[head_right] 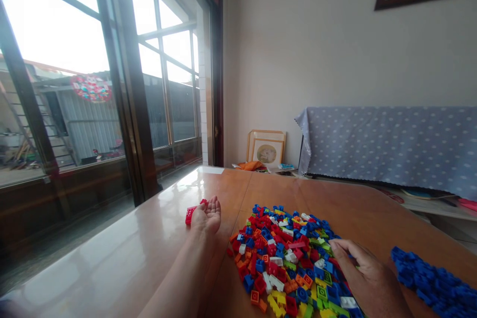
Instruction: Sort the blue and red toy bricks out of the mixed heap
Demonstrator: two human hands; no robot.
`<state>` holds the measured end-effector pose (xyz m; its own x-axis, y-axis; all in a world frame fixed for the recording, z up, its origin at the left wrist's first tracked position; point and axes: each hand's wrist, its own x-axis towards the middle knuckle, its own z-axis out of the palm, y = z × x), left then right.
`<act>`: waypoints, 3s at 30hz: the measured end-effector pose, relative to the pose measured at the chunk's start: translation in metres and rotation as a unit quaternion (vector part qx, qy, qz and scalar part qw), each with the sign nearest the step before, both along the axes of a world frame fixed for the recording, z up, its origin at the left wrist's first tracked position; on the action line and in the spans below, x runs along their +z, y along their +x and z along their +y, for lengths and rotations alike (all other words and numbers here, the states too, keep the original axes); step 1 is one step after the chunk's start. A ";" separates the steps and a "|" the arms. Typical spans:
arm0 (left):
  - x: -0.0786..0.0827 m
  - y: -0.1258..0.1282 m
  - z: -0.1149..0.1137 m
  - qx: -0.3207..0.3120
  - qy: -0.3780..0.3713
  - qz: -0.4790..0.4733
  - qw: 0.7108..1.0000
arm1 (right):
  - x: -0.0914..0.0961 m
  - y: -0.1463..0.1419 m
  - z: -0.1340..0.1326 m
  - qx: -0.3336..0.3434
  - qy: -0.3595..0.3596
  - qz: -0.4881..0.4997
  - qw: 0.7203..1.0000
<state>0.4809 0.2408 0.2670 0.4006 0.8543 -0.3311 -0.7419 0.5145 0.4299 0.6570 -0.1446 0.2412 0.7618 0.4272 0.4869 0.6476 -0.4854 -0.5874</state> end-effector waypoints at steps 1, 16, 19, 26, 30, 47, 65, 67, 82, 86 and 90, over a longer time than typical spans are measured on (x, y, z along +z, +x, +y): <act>0.000 0.000 0.000 0.001 -0.005 -0.004 1.000 | 0.001 -0.001 0.000 0.000 0.002 -0.003 1.000; 0.003 0.021 -0.038 -0.099 0.164 0.195 0.962 | 0.001 -0.003 -0.002 0.016 0.007 -0.030 0.999; 0.000 0.024 -0.049 -0.129 0.258 0.282 0.915 | 0.004 -0.003 0.000 0.026 0.016 -0.040 0.999; -0.004 0.030 -0.089 -0.206 0.430 0.362 0.801 | 0.004 -0.005 0.006 0.046 0.026 -0.053 0.997; -0.003 0.032 -0.105 -0.238 0.468 0.341 0.780 | 0.008 -0.013 0.010 0.063 0.023 -0.037 0.997; 0.014 0.033 -0.142 -0.335 0.507 0.215 0.764 | 0.025 -0.042 0.025 0.119 0.011 -0.042 0.992; 0.014 0.042 -0.116 -0.178 0.476 0.229 0.830 | 0.038 -0.112 0.048 0.375 -0.209 -0.055 0.902; 0.009 0.042 -0.109 -0.141 0.488 0.290 0.811 | 0.033 -0.108 0.048 0.328 -0.199 -0.057 0.922; -0.008 0.040 -0.112 -0.223 0.609 0.385 0.656 | 0.011 -0.043 0.038 0.072 -0.146 -0.127 0.978; -0.005 0.040 -0.126 -0.241 0.651 0.374 0.615 | 0.008 -0.034 0.035 0.039 -0.130 -0.126 0.983; -0.004 0.036 -0.139 -0.227 0.725 0.349 0.548 | 0.006 -0.026 0.033 0.030 -0.115 -0.121 0.986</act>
<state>0.5173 0.1021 0.2634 0.8891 0.2867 0.3567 -0.0728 -0.6810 0.7286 0.6308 -0.1114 0.2469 0.6050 0.5879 0.5369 0.7870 -0.5440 -0.2911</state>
